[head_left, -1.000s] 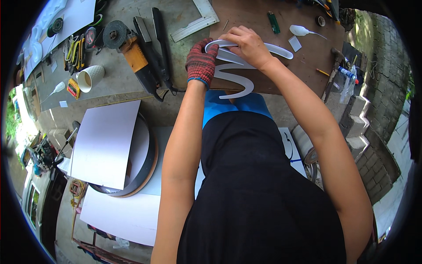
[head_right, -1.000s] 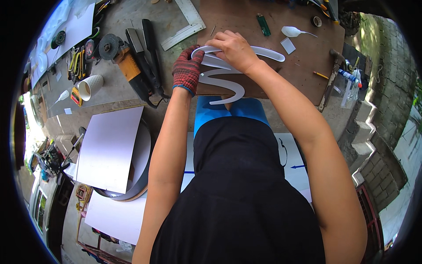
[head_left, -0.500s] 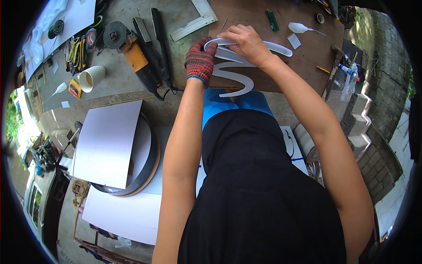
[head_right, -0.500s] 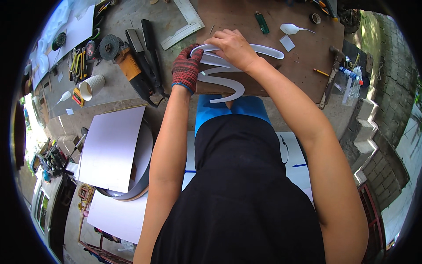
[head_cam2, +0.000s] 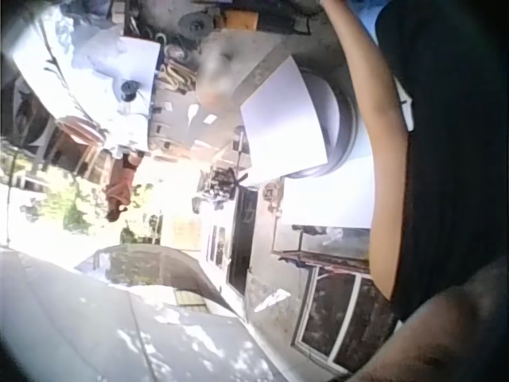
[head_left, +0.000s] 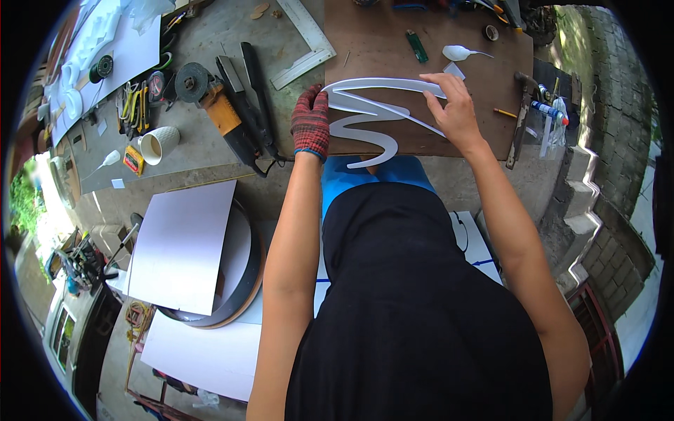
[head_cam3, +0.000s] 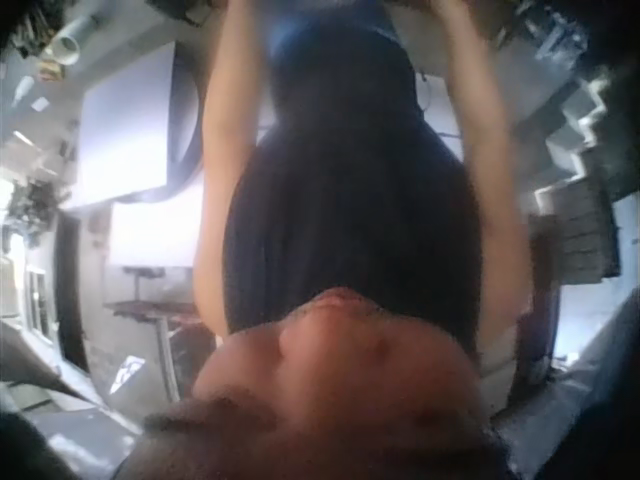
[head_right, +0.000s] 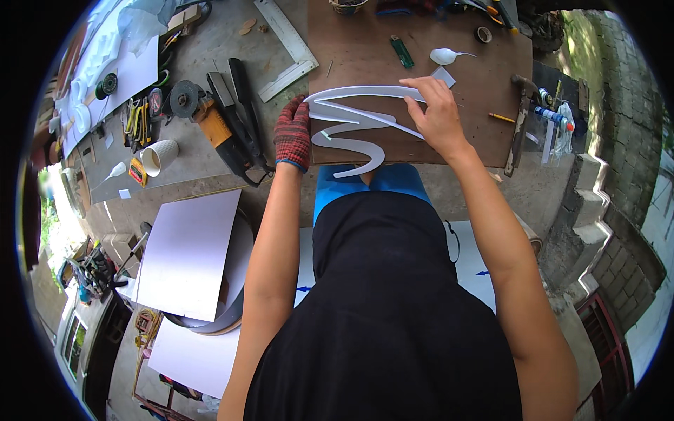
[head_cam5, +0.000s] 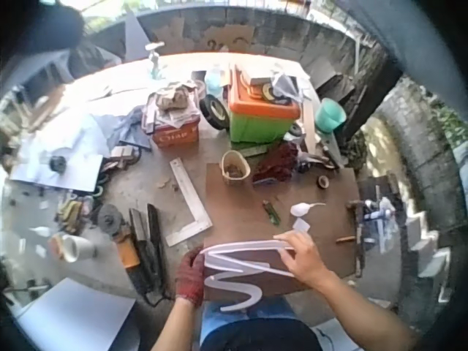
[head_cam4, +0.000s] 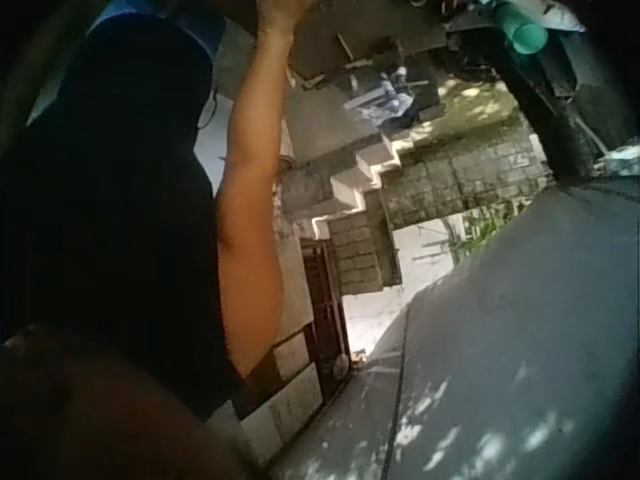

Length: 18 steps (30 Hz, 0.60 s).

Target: Assembling a 3D letter sign by gluing plastic strips to a letter-shaped base.

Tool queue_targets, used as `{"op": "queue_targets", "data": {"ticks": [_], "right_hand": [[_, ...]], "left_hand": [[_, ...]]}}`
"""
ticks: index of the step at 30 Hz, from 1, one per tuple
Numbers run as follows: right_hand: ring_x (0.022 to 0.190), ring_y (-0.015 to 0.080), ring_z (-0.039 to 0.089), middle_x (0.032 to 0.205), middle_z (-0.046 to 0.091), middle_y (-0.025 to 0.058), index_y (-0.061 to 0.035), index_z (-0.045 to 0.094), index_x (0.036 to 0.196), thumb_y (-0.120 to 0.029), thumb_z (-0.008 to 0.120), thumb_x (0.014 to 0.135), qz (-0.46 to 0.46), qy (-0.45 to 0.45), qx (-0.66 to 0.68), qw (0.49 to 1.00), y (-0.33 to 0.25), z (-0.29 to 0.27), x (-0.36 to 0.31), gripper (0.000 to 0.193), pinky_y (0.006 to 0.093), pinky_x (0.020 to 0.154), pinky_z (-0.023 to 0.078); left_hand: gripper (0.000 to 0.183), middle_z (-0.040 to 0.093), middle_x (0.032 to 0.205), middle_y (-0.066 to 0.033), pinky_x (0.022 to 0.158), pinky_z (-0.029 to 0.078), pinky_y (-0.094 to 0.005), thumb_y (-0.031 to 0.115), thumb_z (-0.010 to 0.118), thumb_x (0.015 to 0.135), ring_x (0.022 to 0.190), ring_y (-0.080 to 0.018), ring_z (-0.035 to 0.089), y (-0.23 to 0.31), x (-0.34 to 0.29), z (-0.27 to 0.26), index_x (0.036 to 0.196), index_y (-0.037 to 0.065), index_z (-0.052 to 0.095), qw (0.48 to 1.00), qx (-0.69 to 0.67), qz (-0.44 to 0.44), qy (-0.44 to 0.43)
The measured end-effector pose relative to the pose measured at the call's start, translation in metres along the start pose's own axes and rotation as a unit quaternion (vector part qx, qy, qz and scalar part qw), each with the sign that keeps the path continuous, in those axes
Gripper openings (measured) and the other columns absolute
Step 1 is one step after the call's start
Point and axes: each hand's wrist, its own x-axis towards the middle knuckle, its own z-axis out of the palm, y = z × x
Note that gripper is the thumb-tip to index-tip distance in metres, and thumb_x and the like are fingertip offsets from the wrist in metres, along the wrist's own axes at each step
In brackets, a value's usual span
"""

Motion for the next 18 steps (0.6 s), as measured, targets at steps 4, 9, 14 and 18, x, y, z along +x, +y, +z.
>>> {"op": "queue_targets", "data": {"ticks": [4,9,14,18], "right_hand": [[0.105,0.0301,0.061,0.11,0.067,0.0114,-0.0047,0.067,0.114,-0.006,0.066,0.087,0.061,-0.007,0.006,0.998,0.011,-0.012,-0.027,0.027,0.038,0.093,0.047],[0.101,0.0314,0.06,0.107,0.067,0.0117,-0.0046,0.068,0.111,-0.006,0.066,0.086,0.102,0.012,0.025,0.994,0.019,-0.02,-0.049,0.025,0.0394,0.091,0.047],[0.1,0.0318,0.06,0.105,0.066,0.0117,-0.0052,0.068,0.109,-0.005,0.066,0.085,0.09,0.028,0.037,0.995,0.012,-0.023,-0.059,0.025,0.0403,0.091,0.047],[0.099,0.0322,0.059,0.103,0.065,0.0112,-0.0061,0.068,0.107,-0.003,0.067,0.083,0.072,0.022,0.047,0.996,0.008,-0.016,-0.066,0.024,0.0413,0.089,0.047]], "left_hand": [[0.038,0.067,0.125,-0.0167,0.102,0.045,-0.0358,0.027,0.06,0.097,0.116,-0.0262,0.063,0.001,-0.003,0.001,0.128,0.004,0.065,0.998,0.054,0.006,0.015],[0.037,0.069,0.122,-0.0155,0.101,0.046,-0.0351,0.028,0.06,0.097,0.114,-0.0253,0.064,0.011,0.001,0.008,0.126,0.006,0.067,0.994,0.107,0.023,0.015],[0.036,0.07,0.122,-0.0148,0.101,0.046,-0.0356,0.028,0.059,0.098,0.113,-0.0259,0.065,0.017,0.017,0.012,0.126,0.007,0.067,0.984,0.165,0.063,0.019],[0.038,0.068,0.124,-0.0178,0.099,0.048,-0.0369,0.024,0.06,0.097,0.111,-0.0291,0.066,0.026,0.012,0.011,0.129,0.003,0.063,0.982,0.147,0.11,0.03]]}}
